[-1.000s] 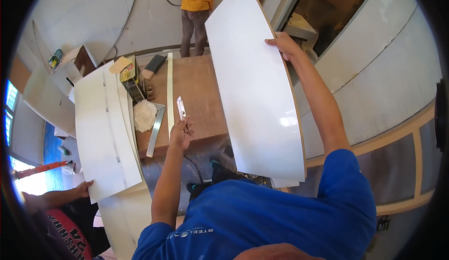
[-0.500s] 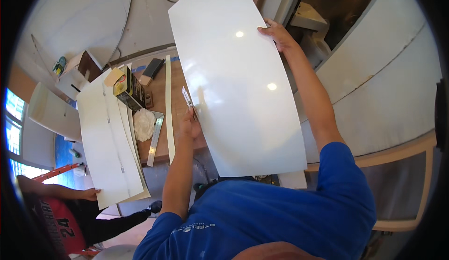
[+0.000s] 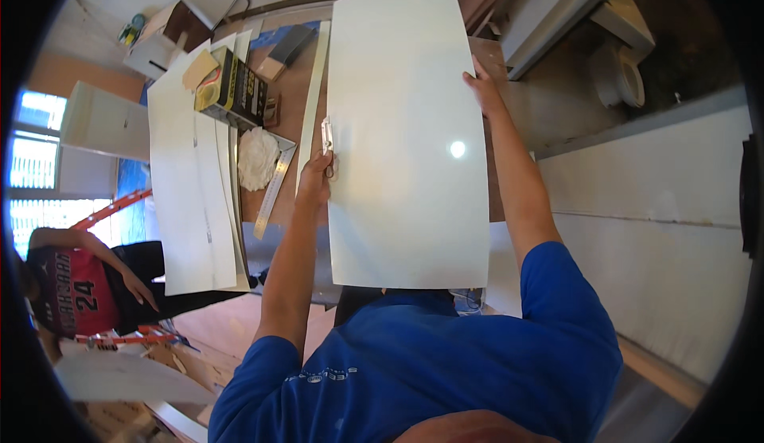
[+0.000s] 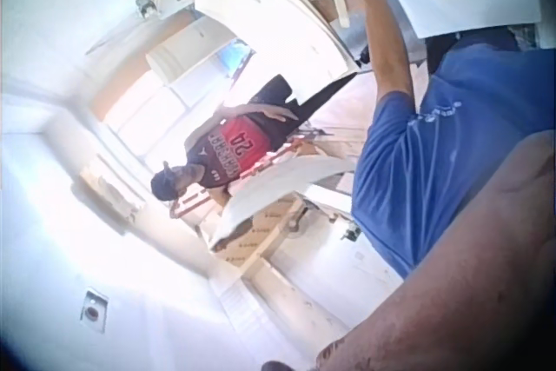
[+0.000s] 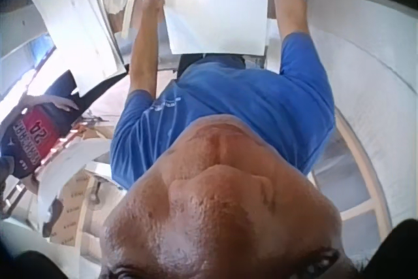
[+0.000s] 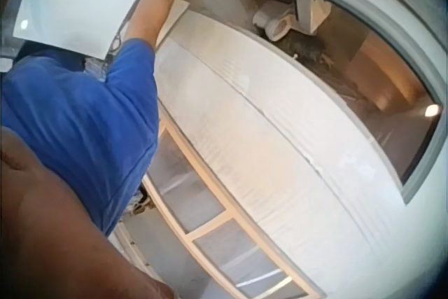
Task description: The person applies laminate strips to the edges of a plywood board. The person uses a utility knife to trim the excess laminate, a square to check edges, and applies adhesive from a can while wiping the surface with a cloth.
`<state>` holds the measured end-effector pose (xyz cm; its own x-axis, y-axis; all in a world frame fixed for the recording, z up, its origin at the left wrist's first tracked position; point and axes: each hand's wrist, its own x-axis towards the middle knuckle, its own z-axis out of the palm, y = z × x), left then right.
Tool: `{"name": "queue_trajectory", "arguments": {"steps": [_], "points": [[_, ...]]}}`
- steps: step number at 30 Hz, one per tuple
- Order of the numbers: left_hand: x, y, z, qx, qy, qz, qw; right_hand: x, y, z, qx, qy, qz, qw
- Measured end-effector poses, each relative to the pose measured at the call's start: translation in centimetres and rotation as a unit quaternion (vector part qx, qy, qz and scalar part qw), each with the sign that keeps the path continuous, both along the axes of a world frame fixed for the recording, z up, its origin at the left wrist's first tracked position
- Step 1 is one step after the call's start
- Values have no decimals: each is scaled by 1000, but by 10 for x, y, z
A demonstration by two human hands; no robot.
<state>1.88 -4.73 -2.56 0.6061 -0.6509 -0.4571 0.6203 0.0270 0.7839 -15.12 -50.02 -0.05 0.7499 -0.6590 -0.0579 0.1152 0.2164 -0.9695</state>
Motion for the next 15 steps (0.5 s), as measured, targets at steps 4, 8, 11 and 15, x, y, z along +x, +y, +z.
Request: {"name": "queue_trajectory", "arguments": {"steps": [4, 8, 11, 15], "points": [[-6, -5, 3, 35, 14, -7, 999, -10, 1, -56, -11, 30, -32, 999], [6, -5, -10, 27, 11, -7, 1000, -5, 7, -67, 15, 63, -41, 997], [12, -13, -12, 28, 24, 13, 999, -4, 4, -70, 75, 68, -11, 995], [7, -14, 0, 26, 32, 22, 999, 3, 6, -74, 94, 98, -60, 989]]}}
